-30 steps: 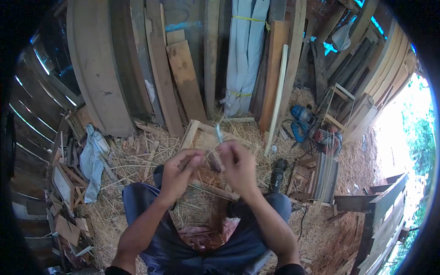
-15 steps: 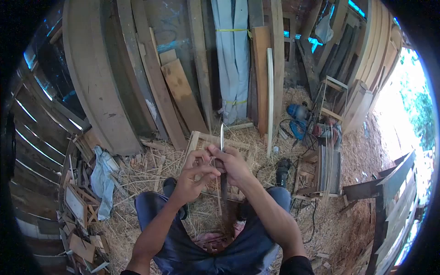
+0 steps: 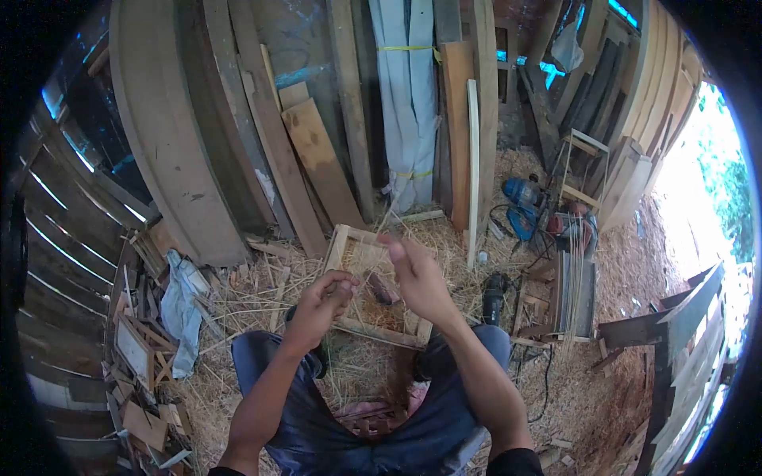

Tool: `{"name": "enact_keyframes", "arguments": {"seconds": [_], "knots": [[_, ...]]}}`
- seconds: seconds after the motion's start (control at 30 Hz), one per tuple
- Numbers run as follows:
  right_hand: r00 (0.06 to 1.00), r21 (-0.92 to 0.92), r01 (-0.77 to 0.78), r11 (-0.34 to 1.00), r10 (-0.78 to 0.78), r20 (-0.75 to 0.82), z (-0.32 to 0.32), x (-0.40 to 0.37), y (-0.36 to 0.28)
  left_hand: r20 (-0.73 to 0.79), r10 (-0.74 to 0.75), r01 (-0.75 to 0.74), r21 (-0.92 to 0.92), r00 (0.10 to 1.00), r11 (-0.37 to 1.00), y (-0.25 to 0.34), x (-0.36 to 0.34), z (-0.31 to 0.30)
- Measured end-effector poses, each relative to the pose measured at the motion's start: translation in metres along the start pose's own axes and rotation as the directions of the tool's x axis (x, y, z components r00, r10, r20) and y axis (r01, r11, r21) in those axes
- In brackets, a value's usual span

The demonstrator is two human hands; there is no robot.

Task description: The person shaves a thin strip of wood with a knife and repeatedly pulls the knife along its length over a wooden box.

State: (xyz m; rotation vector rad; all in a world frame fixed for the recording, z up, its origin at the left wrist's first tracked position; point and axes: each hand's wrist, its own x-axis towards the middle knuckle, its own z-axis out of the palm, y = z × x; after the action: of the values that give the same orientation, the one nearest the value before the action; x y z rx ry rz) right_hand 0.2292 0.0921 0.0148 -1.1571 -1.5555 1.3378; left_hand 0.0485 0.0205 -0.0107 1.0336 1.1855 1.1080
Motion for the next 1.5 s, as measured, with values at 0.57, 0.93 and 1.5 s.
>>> {"name": "enact_keyframes", "arguments": {"seconds": [0.57,0.93,1.5], "knots": [[0.889,0.137,-0.178,0.974,0.1,0.447,0.012,-0.009,-0.011,0.033,0.066,-0.066,0.002,0.997,0.998,0.006,-0.006,-0.003],[0.901,0.226,-0.266,0.937,0.158,0.405,0.002,-0.006,-0.009,0.218,-0.173,0.218,-0.202,0.961,0.955,0.009,-0.009,-0.012],[0.965,0.008,-0.166,0.986,0.161,0.205,-0.003,-0.002,-0.013,0.107,-0.154,0.161,-0.06,0.982,0.985,0.017,-0.012,0.001]]}}
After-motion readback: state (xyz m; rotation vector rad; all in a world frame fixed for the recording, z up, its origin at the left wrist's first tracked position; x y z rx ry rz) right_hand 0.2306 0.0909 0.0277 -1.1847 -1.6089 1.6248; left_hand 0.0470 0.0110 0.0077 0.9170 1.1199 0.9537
